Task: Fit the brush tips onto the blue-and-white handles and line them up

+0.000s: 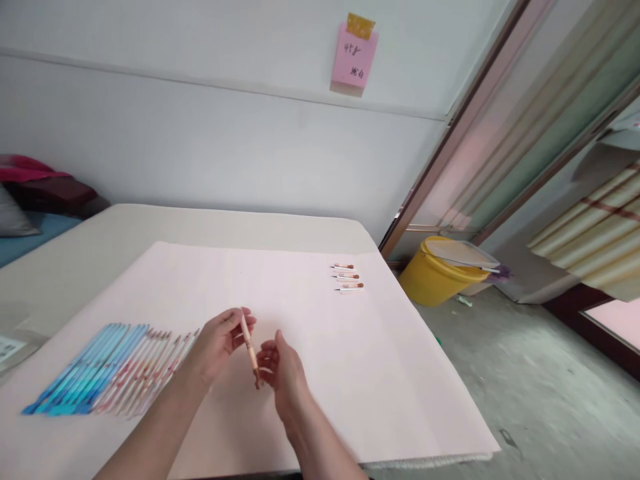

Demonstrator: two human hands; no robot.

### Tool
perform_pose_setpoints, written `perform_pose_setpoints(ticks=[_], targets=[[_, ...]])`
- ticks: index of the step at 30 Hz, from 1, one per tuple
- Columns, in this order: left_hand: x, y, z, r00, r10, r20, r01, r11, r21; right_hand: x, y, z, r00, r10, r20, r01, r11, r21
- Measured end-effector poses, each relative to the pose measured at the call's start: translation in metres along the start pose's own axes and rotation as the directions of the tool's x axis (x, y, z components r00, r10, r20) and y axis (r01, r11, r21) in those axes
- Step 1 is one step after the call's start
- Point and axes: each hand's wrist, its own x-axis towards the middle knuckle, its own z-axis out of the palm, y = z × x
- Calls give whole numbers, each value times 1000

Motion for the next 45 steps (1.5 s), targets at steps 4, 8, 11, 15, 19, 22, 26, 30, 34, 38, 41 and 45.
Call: perform_pose_setpoints(ticks=[4,8,11,15,19,22,26,30,34,38,41,45], targets=[[12,17,-31,982,151,-114,-87,897,432,1,-9,-9,986,-164,-2,162,974,-160],[22,17,-54,979,189,-84,-33,544,838,-5,-12,-7,986,-138,94,162,928,-336],[28,12,-60,979,186,-79,-3,407,914,-7,-6,-1,978,-135,161,199,847,-494],[32,7,-61,980,180,-81,22,312,950,-2,2,-1,952,-201,230,305,663,-684],[35,8,-63,979,179,-96,34,319,947,-1,14,-1,881,-278,383,465,356,-811],[37,10,-66,978,183,-104,23,400,916,-4,33,9,824,-275,494,525,48,-850],[34,11,-66,980,152,-128,12,597,802,-2,64,29,775,-232,588,515,-306,-800],[29,11,-64,984,98,-148,14,788,616,7,82,41,733,-180,656,529,-454,-717],[28,15,-66,976,79,-202,19,897,443,16,72,36,784,-246,570,515,-255,-818],[30,15,-58,977,62,-205,1,956,295,18,39,27,943,-218,251,332,605,-723],[29,8,-43,989,21,-144,5,984,177,15,17,25,973,-149,175,194,941,-278],[26,-2,-21,995,3,-96,6,996,91,11,8,24,984,-90,154,103,992,-77]])
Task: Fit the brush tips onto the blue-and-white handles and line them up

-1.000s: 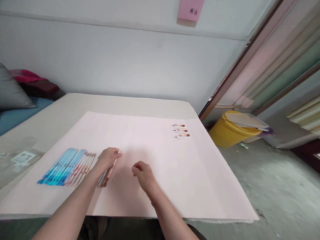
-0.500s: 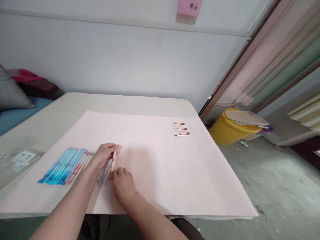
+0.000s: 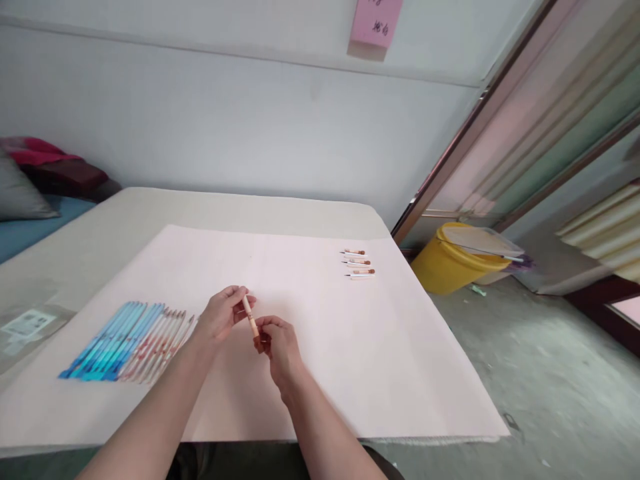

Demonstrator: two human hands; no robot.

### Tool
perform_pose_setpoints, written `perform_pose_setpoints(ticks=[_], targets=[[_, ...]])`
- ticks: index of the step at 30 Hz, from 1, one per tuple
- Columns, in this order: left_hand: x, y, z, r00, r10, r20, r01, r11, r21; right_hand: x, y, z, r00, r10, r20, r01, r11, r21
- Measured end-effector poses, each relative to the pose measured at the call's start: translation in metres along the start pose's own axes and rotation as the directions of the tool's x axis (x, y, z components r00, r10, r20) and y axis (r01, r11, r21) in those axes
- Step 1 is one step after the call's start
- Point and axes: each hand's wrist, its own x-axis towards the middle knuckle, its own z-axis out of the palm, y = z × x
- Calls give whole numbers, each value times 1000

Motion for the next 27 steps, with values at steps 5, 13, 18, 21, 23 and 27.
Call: perform_pose_setpoints(ticks=[5,13,18,21,23,27], targets=[[-8,-5,14,998,20,56,-19,999,-29,0,-4,-4,976,197,93,-207,972,109],[-20,-9,22,989,-8,146,29,990,-141,-5,-17,-10,970,-244,0,212,843,-495],[-23,-13,27,999,11,34,-6,991,-137,-8,-15,-9,892,-452,7,324,629,-707],[-24,-9,28,986,-4,169,27,990,-137,-11,-21,-11,987,-146,65,159,867,-473],[-25,-6,29,966,-7,259,39,992,-117,-13,-24,-14,986,12,168,46,940,-338],[-28,-10,32,990,55,130,-49,997,-52,-14,-21,-15,971,-213,111,236,763,-601]])
